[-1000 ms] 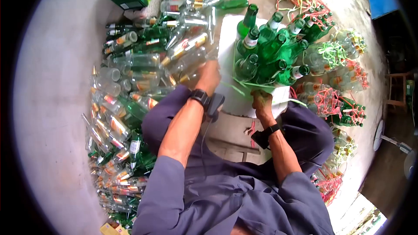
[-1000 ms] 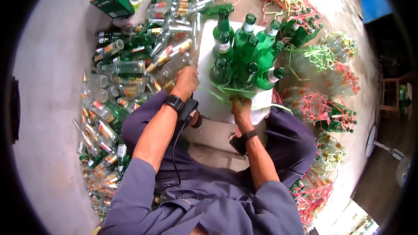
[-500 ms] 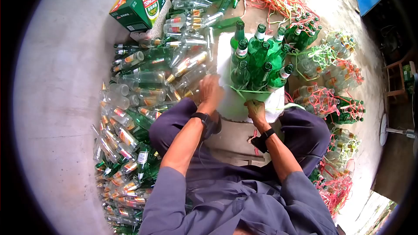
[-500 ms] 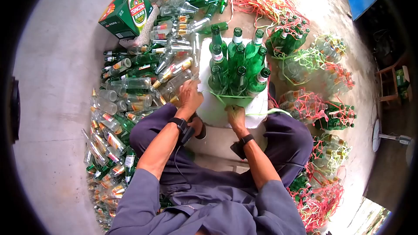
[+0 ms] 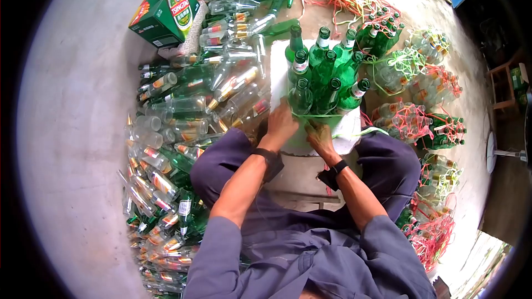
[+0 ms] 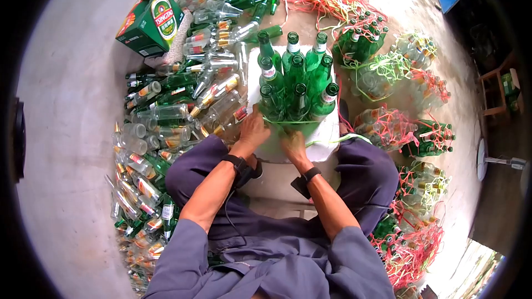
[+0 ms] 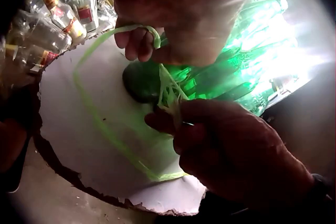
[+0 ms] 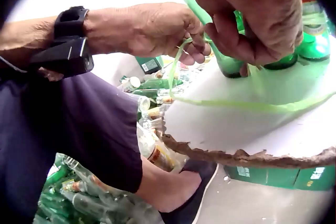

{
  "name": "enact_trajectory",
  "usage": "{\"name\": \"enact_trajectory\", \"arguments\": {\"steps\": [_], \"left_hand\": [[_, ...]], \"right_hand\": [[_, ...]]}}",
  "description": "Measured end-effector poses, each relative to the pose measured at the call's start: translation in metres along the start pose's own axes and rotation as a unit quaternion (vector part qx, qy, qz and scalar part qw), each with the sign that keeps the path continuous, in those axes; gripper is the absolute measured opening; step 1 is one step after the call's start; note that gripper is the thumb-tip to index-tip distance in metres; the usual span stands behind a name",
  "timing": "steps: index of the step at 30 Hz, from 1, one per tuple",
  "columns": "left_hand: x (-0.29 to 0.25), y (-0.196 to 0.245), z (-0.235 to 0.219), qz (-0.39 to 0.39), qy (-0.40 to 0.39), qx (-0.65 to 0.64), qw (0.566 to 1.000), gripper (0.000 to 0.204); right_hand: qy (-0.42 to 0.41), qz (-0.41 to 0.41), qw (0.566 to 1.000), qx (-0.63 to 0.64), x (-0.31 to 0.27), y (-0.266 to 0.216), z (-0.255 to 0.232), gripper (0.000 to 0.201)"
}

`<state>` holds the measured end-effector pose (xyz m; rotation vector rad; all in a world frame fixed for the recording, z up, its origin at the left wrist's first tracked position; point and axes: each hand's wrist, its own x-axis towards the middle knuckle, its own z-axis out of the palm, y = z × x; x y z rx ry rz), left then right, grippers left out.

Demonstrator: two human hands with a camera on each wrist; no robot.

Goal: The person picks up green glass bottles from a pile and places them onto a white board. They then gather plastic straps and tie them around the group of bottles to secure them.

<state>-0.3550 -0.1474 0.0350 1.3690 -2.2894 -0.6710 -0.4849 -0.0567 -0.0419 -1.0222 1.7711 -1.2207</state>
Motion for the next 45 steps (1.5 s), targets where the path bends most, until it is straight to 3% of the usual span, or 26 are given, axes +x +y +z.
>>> {"name": "enact_trajectory", "arguments": {"steps": [2,3,5,6,8,9,10,11,12,14,16,18,20,21,23,27,30,33,35,36,38,42,43,44,45], "left_hand": [[0.002,0.008,-0.009,-0.101,-0.082,-0.032,0.991,0.052],[0.003,-0.013,0.011,-0.102,-0.083,-0.031,0.991,0.052],[0.007,-0.075,0.068,-0.071,0.005,-0.152,0.986,0.041],[0.008,-0.072,0.061,-0.072,0.003,-0.151,0.986,0.041],[0.009,-0.052,0.034,-0.228,-0.011,-0.396,0.889,0.029],[0.01,-0.044,0.025,-0.23,-0.013,-0.396,0.889,0.029],[0.011,-0.039,0.019,-0.256,-0.02,-0.444,0.858,0.028],[0.011,-0.036,0.016,-0.281,-0.027,-0.491,0.825,0.028],[0.011,-0.035,0.016,-0.282,-0.029,-0.491,0.824,0.028],[0.01,-0.036,0.017,-0.265,-0.041,-0.454,0.85,0.031],[0.006,-0.038,0.024,-0.223,-0.021,-0.462,0.858,0.032],[0.006,-0.045,0.029,-0.179,0.0,-0.469,0.865,0.033],[0.01,-0.051,0.029,-0.065,-0.02,-0.348,0.935,0.032],[0.009,-0.052,0.03,-0.064,-0.021,-0.347,0.935,0.032],[0.011,-0.034,0.013,-0.247,-0.037,-0.49,0.835,0.03],[0.013,-0.032,0.01,-0.264,-0.062,-0.48,0.834,0.028],[0.013,-0.03,0.012,-0.255,-0.051,-0.462,0.848,0.023],[0.012,-0.026,0.013,-0.245,-0.029,-0.43,0.869,0.019],[0.014,-0.026,0.012,-0.254,-0.017,-0.432,0.865,0.012],[0.017,-0.026,0.011,-0.254,-0.018,-0.432,0.865,0.012],[0.021,-0.032,0.01,-0.315,-0.062,-0.453,0.832,0.008],[0.018,-0.065,0.036,-0.327,-0.052,-0.515,0.791,0.011],[0.019,-0.088,0.051,-0.164,-0.051,-0.379,0.909,0.003],[0.021,-0.093,0.052,0.008,-0.047,-0.22,0.974,0.007],[0.019,-0.097,0.055,0.007,-0.048,-0.221,0.974,0.007]], "right_hand": [[-0.076,0.045,0.992,0.086,0.002,-0.01,0.004,0.033],[-0.076,0.046,0.992,0.087,0.003,-0.015,0.005,0.033],[-0.086,0.095,0.99,0.067,0.002,-0.039,0.003,0.034],[-0.087,0.096,0.989,0.068,0.003,-0.049,-0.001,0.034],[-0.099,0.175,0.979,0.03,0.005,-0.058,-0.016,0.038],[-0.096,0.108,0.989,-0.008,0.013,-0.005,-0.014,0.038],[-0.095,0.112,0.989,-0.009,0.01,-0.007,-0.023,0.038],[-0.049,0.073,0.978,-0.189,0.006,-0.019,-0.034,0.036],[-0.002,0.032,0.931,-0.364,0.001,-0.036,-0.044,0.034],[0.005,0.056,0.921,-0.386,-0.005,-0.058,-0.054,0.029],[0.103,-0.002,0.924,-0.369,-0.007,-0.063,-0.055,0.027],[0.09,-0.009,0.923,-0.373,-0.005,-0.058,-0.052,0.027],[0.079,-0.048,0.958,-0.271,0.001,-0.049,-0.041,0.03],[0.08,-0.047,0.958,-0.27,0.003,-0.044,-0.039,0.03],[0.047,-0.012,0.967,-0.249,0.007,-0.046,-0.035,0.032],[0.015,0.012,0.982,-0.189,0.008,-0.049,-0.019,0.031],[0.059,-0.054,0.992,-0.101,0.006,-0.049,-0.006,0.029],[0.015,-0.019,0.999,-0.04,0.009,-0.037,0.004,0.025],[-0.014,0.096,0.992,0.085,0.011,-0.039,0.012,0.02],[-0.013,0.097,0.992,0.086,0.011,-0.034,0.02,0.02],[0.081,-0.015,0.99,0.117,0.007,-0.019,0.041,0.022],[0.019,0.055,0.995,0.08,-0.001,-0.029,0.056,0.021],[0.009,0.051,0.996,0.07,0.001,-0.031,0.059,0.019],[-0.002,0.047,0.997,0.059,0.004,-0.027,0.061,0.017],[-0.001,0.049,0.997,0.058,0.007,-0.021,0.062,0.017]]}}
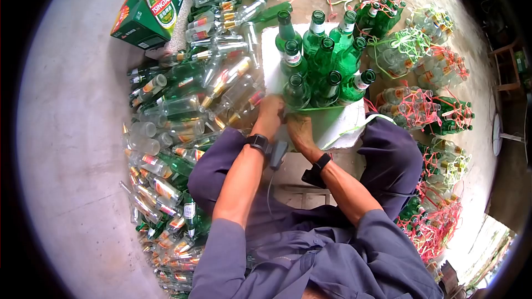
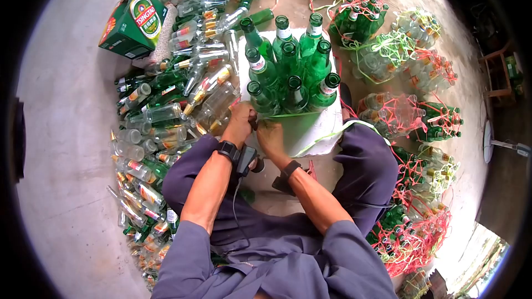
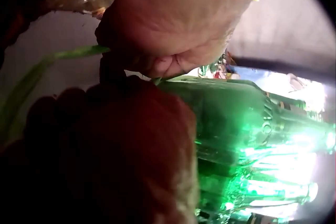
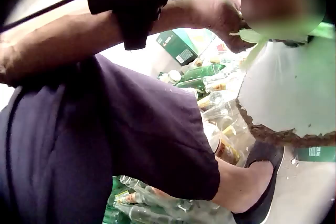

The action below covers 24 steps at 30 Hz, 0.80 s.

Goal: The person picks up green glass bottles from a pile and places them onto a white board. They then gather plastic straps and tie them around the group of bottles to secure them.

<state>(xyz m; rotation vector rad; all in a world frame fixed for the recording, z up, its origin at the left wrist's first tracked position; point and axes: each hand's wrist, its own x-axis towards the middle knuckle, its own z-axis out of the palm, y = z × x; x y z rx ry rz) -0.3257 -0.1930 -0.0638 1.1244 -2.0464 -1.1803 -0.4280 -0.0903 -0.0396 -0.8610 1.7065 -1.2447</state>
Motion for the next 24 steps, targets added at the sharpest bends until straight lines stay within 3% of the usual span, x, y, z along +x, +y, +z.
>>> {"name": "enact_trajectory", "arguments": {"steps": [1,2,3,4,5,6,8,9,10,11,12,13,15,16,18,19,20,21,22,23,24], "left_hand": [[-0.002,0.012,-0.003,-0.046,-0.012,-0.013,0.999,0.011],[-0.002,0.014,-0.003,-0.092,-0.023,-0.026,0.995,0.015],[-0.001,0.013,-0.002,-0.092,-0.025,-0.027,0.995,0.015],[0.0,0.011,0.001,-0.024,0.006,0.036,0.999,0.015],[0.0,0.008,0.004,0.044,0.038,0.099,0.993,0.016],[0.0,0.006,0.006,0.041,0.038,0.098,0.994,0.016],[0.004,0.03,0.0,0.086,0.033,0.161,0.983,0.016],[0.007,0.017,0.004,0.081,0.029,0.161,0.983,0.016],[0.013,-0.01,0.013,-0.015,0.006,0.11,0.994,0.015],[0.014,0.005,0.01,-0.111,-0.018,0.058,0.992,0.013],[0.008,0.021,0.009,-0.129,0.005,0.028,0.991,0.01],[0.004,0.02,0.01,-0.135,-0.003,0.026,0.99,0.01],[0.008,0.016,0.01,-0.115,-0.008,-0.012,0.993,0.015],[0.008,0.046,0.005,-0.178,-0.007,-0.127,0.976,0.016],[0.014,-0.052,0.034,-0.095,0.053,-0.144,0.984,0.013],[0.016,-0.099,0.048,-0.053,0.081,-0.149,0.984,0.012],[0.018,0.036,0.011,-0.297,0.045,-0.4,0.866,0.006],[0.017,0.023,0.014,-0.289,0.041,-0.397,0.87,0.006],[0.017,-0.016,0.024,-0.322,0.069,-0.4,0.855,0.009],[0.02,-0.047,0.031,-0.353,0.097,-0.402,0.839,0.014],[0.019,-0.068,0.036,-0.344,0.093,-0.401,0.844,0.014]], "right_hand": [[-0.013,-0.109,0.973,-0.205,0.005,0.017,0.002,0.017],[-0.026,-0.212,0.892,-0.399,0.008,0.023,0.001,0.017],[-0.026,-0.211,0.891,-0.401,0.005,0.029,0.0,0.017],[-0.024,-0.165,0.953,-0.254,-0.001,0.029,-0.003,0.017],[-0.023,-0.115,0.988,-0.101,-0.005,0.027,-0.007,0.019],[-0.024,-0.113,0.988,-0.102,-0.005,0.027,-0.012,0.019],[-0.011,-0.232,0.916,-0.326,-0.008,0.019,-0.025,0.025],[-0.014,-0.227,0.918,-0.325,-0.008,0.017,-0.029,0.025],[-0.03,-0.171,0.965,-0.197,-0.006,0.016,-0.033,0.02],[-0.042,-0.11,0.991,-0.064,-0.004,0.014,-0.036,0.02],[-0.025,-0.201,0.965,-0.169,0.0,0.013,-0.04,0.021],[-0.024,-0.191,0.966,-0.17,0.0,0.014,-0.042,0.021],[-0.06,-0.123,0.99,0.009,0.0,0.015,-0.044,0.02],[-0.056,-0.117,0.992,0.008,-0.008,0.028,-0.043,0.02],[-0.073,-0.062,0.995,0.018,0.003,0.049,-0.041,0.018],[-0.065,-0.076,0.995,0.017,0.009,0.044,-0.045,0.018],[-0.029,-0.222,0.96,-0.168,0.01,0.04,-0.047,0.017],[0.012,-0.352,0.871,-0.342,0.008,0.037,-0.047,0.017],[0.022,-0.356,0.87,-0.341,0.003,0.031,-0.045,0.017],[0.021,-0.215,0.96,-0.18,0.0,0.024,-0.04,0.016],[0.015,-0.066,0.998,-0.008,0.0,0.017,-0.037,0.017]]}}
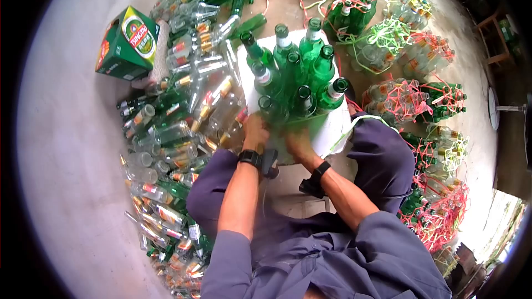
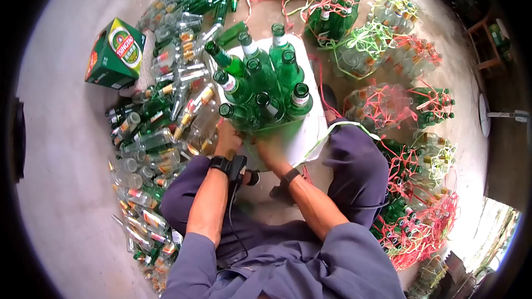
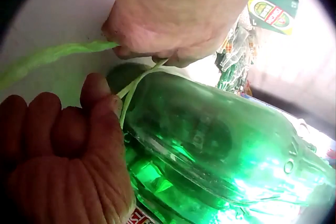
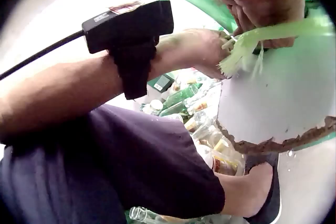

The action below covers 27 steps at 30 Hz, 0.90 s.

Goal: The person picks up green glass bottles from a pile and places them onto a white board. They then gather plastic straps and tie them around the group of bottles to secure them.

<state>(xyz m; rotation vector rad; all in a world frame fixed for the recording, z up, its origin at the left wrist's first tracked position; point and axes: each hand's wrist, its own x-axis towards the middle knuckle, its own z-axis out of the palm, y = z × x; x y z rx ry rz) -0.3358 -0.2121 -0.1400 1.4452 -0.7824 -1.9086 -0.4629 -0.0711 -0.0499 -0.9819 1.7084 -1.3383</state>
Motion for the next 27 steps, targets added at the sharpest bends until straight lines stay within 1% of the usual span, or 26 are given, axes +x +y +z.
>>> {"name": "enact_trajectory", "arguments": {"steps": [1,2,3,4,5,6,7,9,10,11,12,13,14,15,16,17,18,19,20,21,22,23,24,25,26,27], "left_hand": [[0.009,-0.014,-0.008,0.105,-0.031,0.026,0.994,0.016],[0.002,-0.012,-0.007,0.203,-0.063,0.052,0.976,0.018],[-0.005,-0.005,-0.01,0.202,-0.072,0.056,0.975,0.018],[-0.032,0.025,-0.002,0.068,-0.096,-0.06,0.991,0.015],[-0.051,0.044,0.004,-0.071,-0.116,-0.172,0.976,0.013],[-0.058,0.047,0.006,-0.021,-0.075,-0.04,0.996,0.004],[-0.071,0.058,0.015,-0.017,-0.083,-0.037,0.996,0.004],[-0.102,0.085,0.032,-0.036,-0.012,0.045,0.998,0.007],[-0.107,0.086,0.033,-0.021,-0.012,0.065,0.998,0.005],[-0.108,0.081,0.03,-0.013,-0.014,0.065,0.998,0.005],[-0.109,0.075,0.028,0.076,-0.013,0.174,0.982,0.007],[-0.11,0.069,0.027,0.163,-0.01,0.278,0.947,0.011],[-0.119,0.068,0.03,0.259,0.01,0.366,0.894,0.018],[-0.123,0.068,0.031,0.266,0.01,0.364,0.893,0.018],[-0.123,0.067,0.029,0.289,-0.001,0.403,0.868,0.019],[-0.123,0.063,0.025,0.31,-0.012,0.442,0.842,0.021],[-0.121,0.06,0.023,0.316,-0.007,0.469,0.824,0.023],[-0.122,0.062,0.026,0.32,-0.006,0.471,0.822,0.023],[-0.124,0.065,0.028,0.268,-0.012,0.479,0.836,0.024],[-0.127,0.066,0.028,0.213,-0.016,0.487,0.847,0.025],[-0.125,0.062,0.028,0.211,-0.007,0.489,0.846,0.025],[-0.121,0.055,0.029,0.293,0.018,0.511,0.808,0.021],[-0.117,0.051,0.024,0.369,0.044,0.531,0.761,0.02],[-0.118,0.053,0.022,0.362,0.052,0.538,0.759,0.02],[-0.116,0.055,0.023,0.32,0.053,0.549,0.77,0.019],[-0.115,0.055,0.025,0.276,0.051,0.558,0.781,0.018]], "right_hand": [[0.008,-0.007,1.0,0.001,0.002,-0.006,-0.001,0.017],[-0.006,0.019,1.0,-0.013,-0.001,-0.01,-0.002,0.018],[-0.019,0.047,0.998,-0.027,-0.004,-0.012,-0.004,0.02],[-0.009,0.048,0.998,-0.027,-0.006,-0.013,-0.005,0.02],[-0.009,0.06,0.998,0.002,-0.006,-0.013,-0.005,0.02],[-0.009,0.069,0.997,0.032,-0.005,-0.016,-0.006,0.02],[-0.002,0.064,0.997,0.033,-0.004,-0.021,-0.006,0.02],[0.05,0.171,0.979,0.1,-0.002,-0.032,-0.001,0.021],[0.05,0.165,0.98,0.102,-0.003,-0.031,0.003,0.021],[0.065,0.163,0.974,0.142,-0.003,-0.026,0.007,0.021],[0.08,0.16,0.967,0.181,-0.001,-0.021,0.009,0.02],[0.081,0.152,0.968,0.181,-0.002,-0.02,0.011,0.02],[0.084,0.168,0.958,0.219,-0.003,-0.021,0.012,0.019],[0.085,0.183,0.945,0.258,-0.002,-0.021,0.011,0.018],[0.039,0.276,0.923,0.264,-0.004,-0.031,0.001,0.017],[0.038,0.271,0.925,0.265,-0.004,-0.033,0.0,0.017],[0.041,0.272,0.926,0.258,-0.005,-0.036,0.0,0.018],[0.044,0.274,0.927,0.251,-0.007,-0.037,0.001,0.02],[0.043,0.272,0.927,0.254,-0.008,-0.025,0.003,0.02],[-0.005,0.196,0.962,0.19,-0.01,-0.012,0.003,0.021],[-0.057,0.118,0.984,0.124,-0.013,-0.001,0.004,0.022],[-0.068,0.12,0.982,0.13,-0.017,-0.017,-0.002,0.022],[-0.126,0.067,0.99,-0.004,-0.02,-0.033,-0.01,0.02],[-0.178,0.011,0.975,-0.136,-0.023,-0.046,-0.014,0.018],[-0.193,0.004,0.957,-0.215,-0.025,-0.042,-0.007,0.022],[-0.199,0.008,0.957,-0.21,-0.028,-0.036,-0.003,0.022]]}}
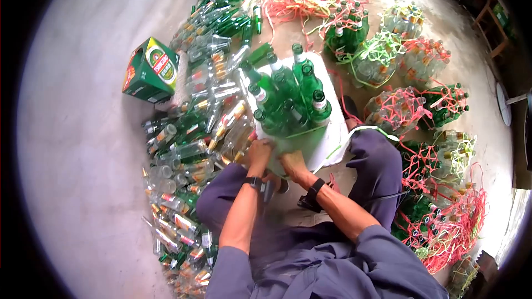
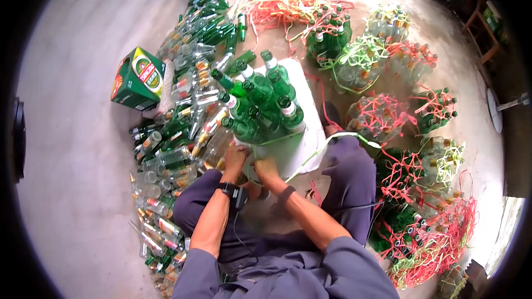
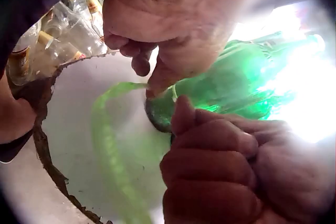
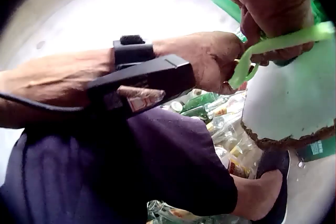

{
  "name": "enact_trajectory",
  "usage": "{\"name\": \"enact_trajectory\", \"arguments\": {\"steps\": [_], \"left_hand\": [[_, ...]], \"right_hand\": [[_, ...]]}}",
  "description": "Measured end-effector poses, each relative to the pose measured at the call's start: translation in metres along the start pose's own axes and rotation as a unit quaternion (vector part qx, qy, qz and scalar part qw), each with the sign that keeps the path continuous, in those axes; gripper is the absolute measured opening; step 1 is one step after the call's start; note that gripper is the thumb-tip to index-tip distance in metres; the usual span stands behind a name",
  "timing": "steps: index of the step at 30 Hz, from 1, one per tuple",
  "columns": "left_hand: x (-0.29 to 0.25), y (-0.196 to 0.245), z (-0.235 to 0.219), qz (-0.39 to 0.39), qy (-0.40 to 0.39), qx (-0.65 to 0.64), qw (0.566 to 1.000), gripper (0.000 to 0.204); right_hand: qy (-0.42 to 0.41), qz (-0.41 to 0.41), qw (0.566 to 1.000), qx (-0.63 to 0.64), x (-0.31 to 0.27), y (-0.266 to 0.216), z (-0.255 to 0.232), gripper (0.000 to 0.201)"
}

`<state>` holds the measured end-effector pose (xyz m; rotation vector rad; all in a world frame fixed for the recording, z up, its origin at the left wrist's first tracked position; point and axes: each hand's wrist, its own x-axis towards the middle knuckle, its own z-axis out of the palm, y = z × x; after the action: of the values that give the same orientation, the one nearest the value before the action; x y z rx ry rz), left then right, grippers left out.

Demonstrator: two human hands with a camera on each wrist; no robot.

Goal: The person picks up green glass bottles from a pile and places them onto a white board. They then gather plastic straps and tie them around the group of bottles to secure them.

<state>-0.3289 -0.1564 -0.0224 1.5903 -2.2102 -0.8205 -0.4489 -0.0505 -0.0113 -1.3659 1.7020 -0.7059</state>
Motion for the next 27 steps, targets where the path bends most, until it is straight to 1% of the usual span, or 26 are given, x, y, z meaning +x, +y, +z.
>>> {"name": "enact_trajectory", "arguments": {"steps": [1,2,3,4,6,7,8,9,10,11,12,13,14,15,16,17,18,19,20,21,22,23,24,25,26,27], "left_hand": [[-0.001,0.002,0.002,-0.007,-0.003,0.004,1.0,0.018],[0.0,0.004,0.004,-0.028,0.001,-0.052,0.998,0.017],[0.001,0.006,0.003,-0.047,0.006,-0.108,0.993,0.016],[0.001,0.005,0.0,-0.052,0.007,-0.103,0.993,0.016],[0.0,0.006,-0.004,-0.063,-0.084,-0.216,0.971,0.015],[-0.004,0.016,-0.005,-0.127,-0.067,-0.245,0.959,0.013],[-0.008,0.017,0.0,-0.13,-0.067,-0.246,0.958,0.013],[-0.013,0.018,0.004,-0.17,-0.073,-0.384,0.905,0.011],[-0.016,0.016,0.005,-0.205,-0.076,-0.513,0.83,0.009],[-0.016,0.011,0.003,-0.207,-0.073,-0.514,0.829,0.009],[-0.014,0.005,0.0,-0.114,-0.091,-0.419,0.896,0.01],[-0.012,-0.001,-0.001,-0.019,-0.107,-0.315,0.943,0.01],[-0.009,-0.006,0.001,-0.022,-0.106,-0.316,0.942,0.01],[-0.005,-0.012,0.003,-0.09,-0.132,-0.329,0.931,0.011],[-0.002,-0.016,0.005,-0.158,-0.157,-0.341,0.913,0.012],[-0.004,-0.005,-0.003,-0.161,-0.155,-0.343,0.912,0.012],[-0.007,0.021,-0.018,-0.193,-0.145,-0.334,0.911,0.012],[-0.01,0.036,-0.027,-0.223,-0.137,-0.325,0.909,0.013],[-0.009,0.036,-0.028,-0.226,-0.135,-0.326,0.908,0.013],[-0.01,0.036,-0.03,-0.22,-0.147,-0.329,0.907,0.014],[-0.01,0.035,-0.03,-0.213,-0.159,-0.331,0.905,0.014],[-0.009,0.027,-0.026,-0.216,-0.158,-0.332,0.905,0.014],[-0.007,0.018,-0.02,-0.208,-0.171,-0.382,0.884,0.014],[-0.006,0.017,-0.021,-0.199,-0.182,-0.43,0.861,0.015],[-0.005,0.016,-0.021,-0.201,-0.181,-0.431,0.861,0.015],[-0.005,0.016,-0.02,-0.213,-0.175,-0.422,0.864,0.015]], "right_hand": [[0.049,-0.09,0.99,-0.094,-0.001,0.001,0.003,0.02],[0.1,-0.181,0.96,-0.186,-0.001,0.004,0.009,0.018],[0.096,-0.183,0.961,-0.182,0.002,0.009,0.018,0.018],[0.099,-0.209,0.953,-0.198,0.008,0.022,0.036,0.016],[0.1,-0.234,0.944,-0.211,0.008,0.023,0.049,0.014],[0.082,-0.232,0.939,-0.239,0.004,0.019,0.046,0.013],[0.065,-0.229,0.933,-0.268,0.001,0.014,0.042,0.013],[0.06,-0.23,0.934,-0.268,0.003,0.017,0.047,0.013],[0.093,-0.261,0.921,-0.274,0.007,0.021,0.051,0.012],[0.126,-0.291,0.907,-0.278,0.01,0.025,0.055,0.016],[0.122,-0.292,0.907,-0.277,0.009,0.03,0.058,0.016],[0.08,-0.274,0.933,-0.219,0.003,0.021,0.048,0.018],[0.038,-0.253,0.953,-0.161,-0.002,0.012,0.037,0.021],[0.034,-0.254,0.953,-0.161,-0.005,0.006,0.03,0.021],[0.053,-0.169,0.981,-0.076,-0.007,0.002,0.022,0.022],[0.072,-0.081,0.994,0.008,-0.009,-0.004,0.014,0.022],[0.068,-0.082,0.994,0.007,-0.011,-0.014,0.002,0.022],[0.139,-0.016,0.989,0.044,-0.012,-0.026,-0.01,0.025],[0.21,0.051,0.973,0.08,-0.01,-0.031,-0.017,0.028],[0.21,0.058,0.97,0.106,-0.001,-0.019,-0.012,0.03],[0.207,0.058,0.971,0.105,0.007,-0.007,-0.003,0.03],[0.211,0.014,0.968,0.135,0.014,0.001,0.004,0.032],[0.214,-0.03,0.962,0.164,0.019,0.009,0.012,0.033],[0.212,-0.03,0.963,0.163,0.018,0.005,0.01,0.033],[0.136,0.023,0.953,0.271,0.017,0.002,0.009,0.032],[0.057,0.077,0.923,0.372,0.016,-0.002,0.009,0.032]]}}
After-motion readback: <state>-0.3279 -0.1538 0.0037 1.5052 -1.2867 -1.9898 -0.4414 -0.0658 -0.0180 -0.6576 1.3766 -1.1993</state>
